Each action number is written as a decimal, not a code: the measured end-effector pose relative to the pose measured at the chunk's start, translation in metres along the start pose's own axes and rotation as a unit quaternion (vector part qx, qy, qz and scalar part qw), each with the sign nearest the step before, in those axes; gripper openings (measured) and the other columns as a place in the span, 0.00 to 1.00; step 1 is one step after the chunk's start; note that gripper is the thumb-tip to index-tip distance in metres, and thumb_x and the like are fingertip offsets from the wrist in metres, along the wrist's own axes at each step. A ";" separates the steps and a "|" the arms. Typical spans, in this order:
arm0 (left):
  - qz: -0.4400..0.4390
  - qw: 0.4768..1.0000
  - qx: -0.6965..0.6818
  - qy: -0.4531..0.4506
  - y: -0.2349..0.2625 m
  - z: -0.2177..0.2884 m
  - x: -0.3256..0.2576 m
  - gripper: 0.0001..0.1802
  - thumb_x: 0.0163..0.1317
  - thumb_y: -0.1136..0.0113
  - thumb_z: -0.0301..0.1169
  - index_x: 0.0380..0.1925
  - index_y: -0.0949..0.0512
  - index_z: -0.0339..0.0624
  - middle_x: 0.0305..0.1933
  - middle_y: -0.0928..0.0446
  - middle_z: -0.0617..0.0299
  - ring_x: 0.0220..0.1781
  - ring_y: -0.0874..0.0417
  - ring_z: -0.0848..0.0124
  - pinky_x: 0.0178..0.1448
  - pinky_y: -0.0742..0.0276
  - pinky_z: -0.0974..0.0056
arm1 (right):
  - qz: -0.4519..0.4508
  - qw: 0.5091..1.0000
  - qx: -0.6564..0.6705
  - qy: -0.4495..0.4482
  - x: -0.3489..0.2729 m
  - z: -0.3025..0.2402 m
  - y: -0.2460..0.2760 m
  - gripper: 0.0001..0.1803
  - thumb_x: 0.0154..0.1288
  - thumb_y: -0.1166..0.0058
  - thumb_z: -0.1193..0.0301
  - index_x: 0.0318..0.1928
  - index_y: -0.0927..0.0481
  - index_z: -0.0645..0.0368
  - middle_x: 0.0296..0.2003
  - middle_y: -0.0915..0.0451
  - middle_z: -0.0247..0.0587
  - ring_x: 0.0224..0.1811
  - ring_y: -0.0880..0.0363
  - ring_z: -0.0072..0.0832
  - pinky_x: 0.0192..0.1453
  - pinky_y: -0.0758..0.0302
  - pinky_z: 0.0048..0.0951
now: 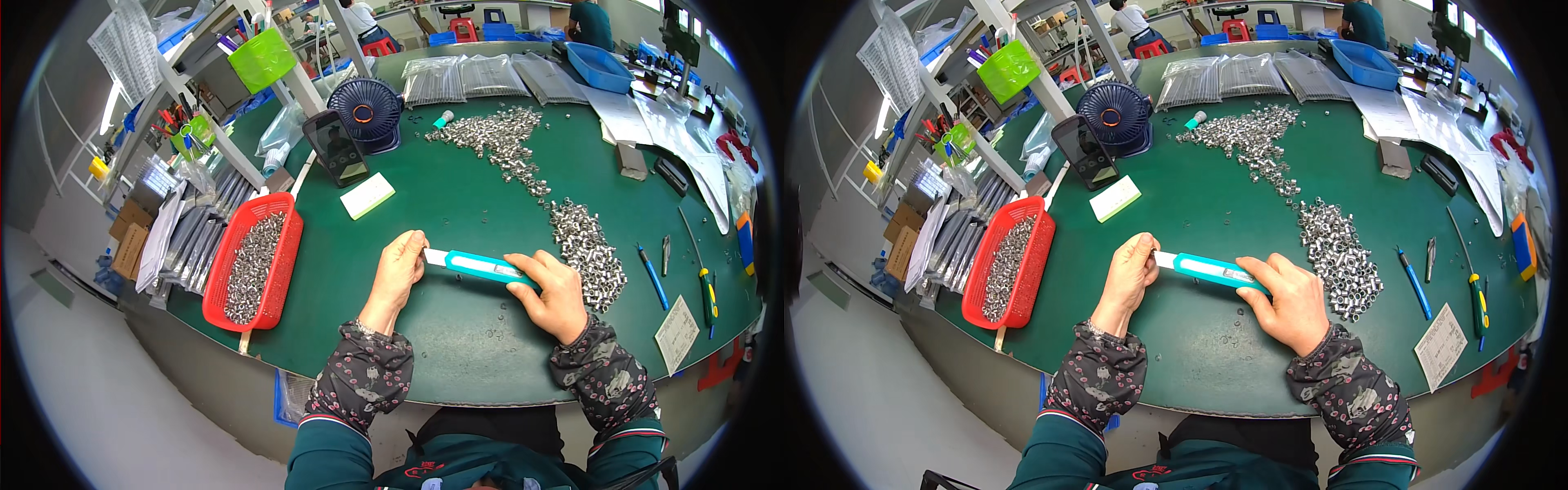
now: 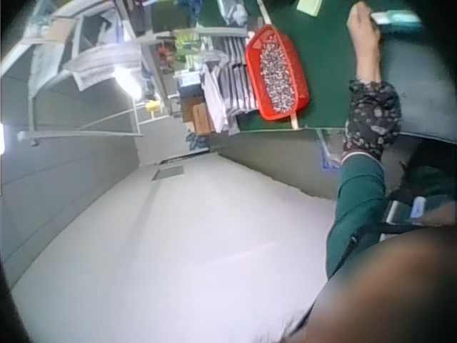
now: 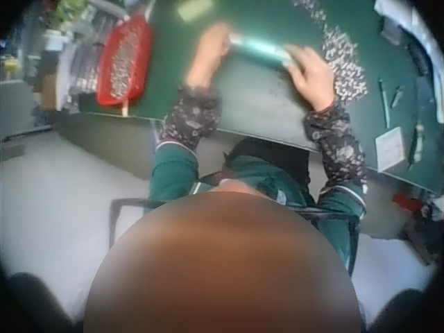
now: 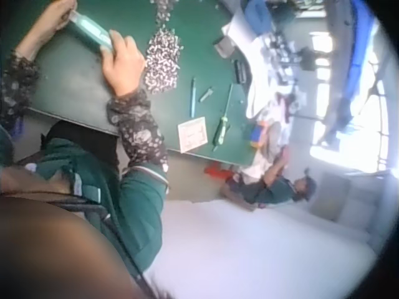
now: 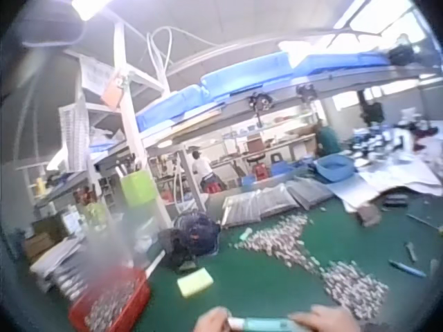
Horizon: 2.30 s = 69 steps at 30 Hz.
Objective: Trimming excess material from small hardware components using a utility knife on a workbench.
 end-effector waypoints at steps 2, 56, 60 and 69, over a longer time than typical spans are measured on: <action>-0.001 1.000 0.002 0.002 0.000 0.000 0.001 0.17 0.62 0.54 0.43 0.22 0.31 0.42 0.16 0.41 0.72 0.13 0.47 0.86 0.14 0.53 0.79 | -0.003 1.000 -0.001 0.000 0.000 0.000 0.000 0.16 0.47 0.44 0.69 0.40 0.25 0.54 0.21 0.33 0.38 0.20 0.31 0.36 0.22 0.34 0.33; -0.083 0.973 -0.217 0.019 0.000 0.004 0.003 0.05 0.60 0.51 0.29 0.34 0.31 0.41 0.32 0.32 0.65 0.20 0.40 0.83 0.16 0.47 0.81 | -0.088 0.978 0.136 -0.129 0.000 0.014 -0.001 0.16 0.52 0.46 0.62 0.39 0.23 0.59 0.28 0.24 0.45 0.28 0.24 0.37 0.32 0.30 0.31; -0.076 0.975 -0.207 0.011 0.001 0.003 0.003 0.05 0.60 0.50 0.29 0.33 0.30 0.40 0.32 0.31 0.64 0.19 0.41 0.83 0.15 0.48 0.81 | -0.116 0.966 0.173 -0.152 0.000 0.016 -0.006 0.16 0.52 0.46 0.63 0.39 0.24 0.60 0.29 0.23 0.44 0.29 0.24 0.37 0.34 0.29 0.31; -0.044 0.983 -0.177 0.029 -0.002 0.003 0.000 0.07 0.60 0.50 0.30 0.31 0.28 0.37 0.21 0.36 0.70 0.18 0.41 0.84 0.16 0.48 0.81 | -0.073 0.990 0.048 -0.108 0.001 0.011 -0.001 0.14 0.52 0.46 0.65 0.39 0.24 0.56 0.23 0.29 0.40 0.24 0.28 0.36 0.29 0.32 0.33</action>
Point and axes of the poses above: each hand's wrist, its own x-axis towards the middle knuckle, its own y-axis out of the back of the hand, z = x × y, the point moved 3 cm from there along x, towards the middle knuckle
